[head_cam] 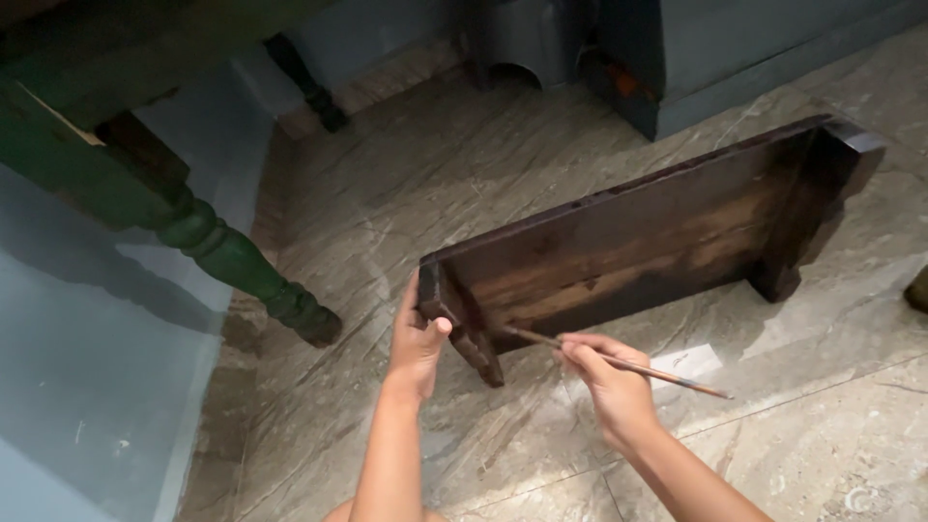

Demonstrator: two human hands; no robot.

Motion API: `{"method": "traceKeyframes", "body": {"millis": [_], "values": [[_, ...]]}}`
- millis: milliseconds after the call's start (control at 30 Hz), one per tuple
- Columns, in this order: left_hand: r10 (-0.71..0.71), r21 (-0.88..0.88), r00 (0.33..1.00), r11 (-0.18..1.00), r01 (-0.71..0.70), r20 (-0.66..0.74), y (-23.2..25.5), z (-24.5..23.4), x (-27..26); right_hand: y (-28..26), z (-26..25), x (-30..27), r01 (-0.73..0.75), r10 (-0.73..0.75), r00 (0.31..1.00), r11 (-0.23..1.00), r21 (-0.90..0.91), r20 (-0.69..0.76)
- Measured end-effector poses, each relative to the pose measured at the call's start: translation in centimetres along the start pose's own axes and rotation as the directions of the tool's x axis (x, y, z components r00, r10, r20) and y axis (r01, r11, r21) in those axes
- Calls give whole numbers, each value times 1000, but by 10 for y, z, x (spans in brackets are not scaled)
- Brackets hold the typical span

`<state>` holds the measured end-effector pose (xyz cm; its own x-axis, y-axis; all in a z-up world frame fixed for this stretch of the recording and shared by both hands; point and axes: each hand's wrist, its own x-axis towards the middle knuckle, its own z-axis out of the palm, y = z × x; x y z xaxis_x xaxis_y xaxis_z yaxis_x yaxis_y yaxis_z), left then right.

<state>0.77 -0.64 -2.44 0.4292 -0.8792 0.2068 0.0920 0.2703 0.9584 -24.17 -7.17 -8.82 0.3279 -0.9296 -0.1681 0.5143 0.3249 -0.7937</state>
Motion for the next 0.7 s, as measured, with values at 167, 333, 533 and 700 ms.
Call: {"method": "traceKeyframes", "body": {"millis": [167, 333, 533, 700], "values": [[-20, -13, 1000, 1000, 20, -5, -2, -3, 0, -5, 13, -11, -18, 30, 996, 989, -147, 83], [-18, -33, 1000, 999, 18, -5, 1, 2, -2, 21, -28, -4, -3, 0, 991, 1000, 26, 132], [-10, -52, 1000, 999, 10, 1, 2, 1, -1, 11, 11, -1, -36, 36, 999, 999, 5, -16], [-33, -14, 999, 999, 32, -21, 8, 4, -3, 13, -9, 0, -74, 84, 994, 989, -131, 73]]}}
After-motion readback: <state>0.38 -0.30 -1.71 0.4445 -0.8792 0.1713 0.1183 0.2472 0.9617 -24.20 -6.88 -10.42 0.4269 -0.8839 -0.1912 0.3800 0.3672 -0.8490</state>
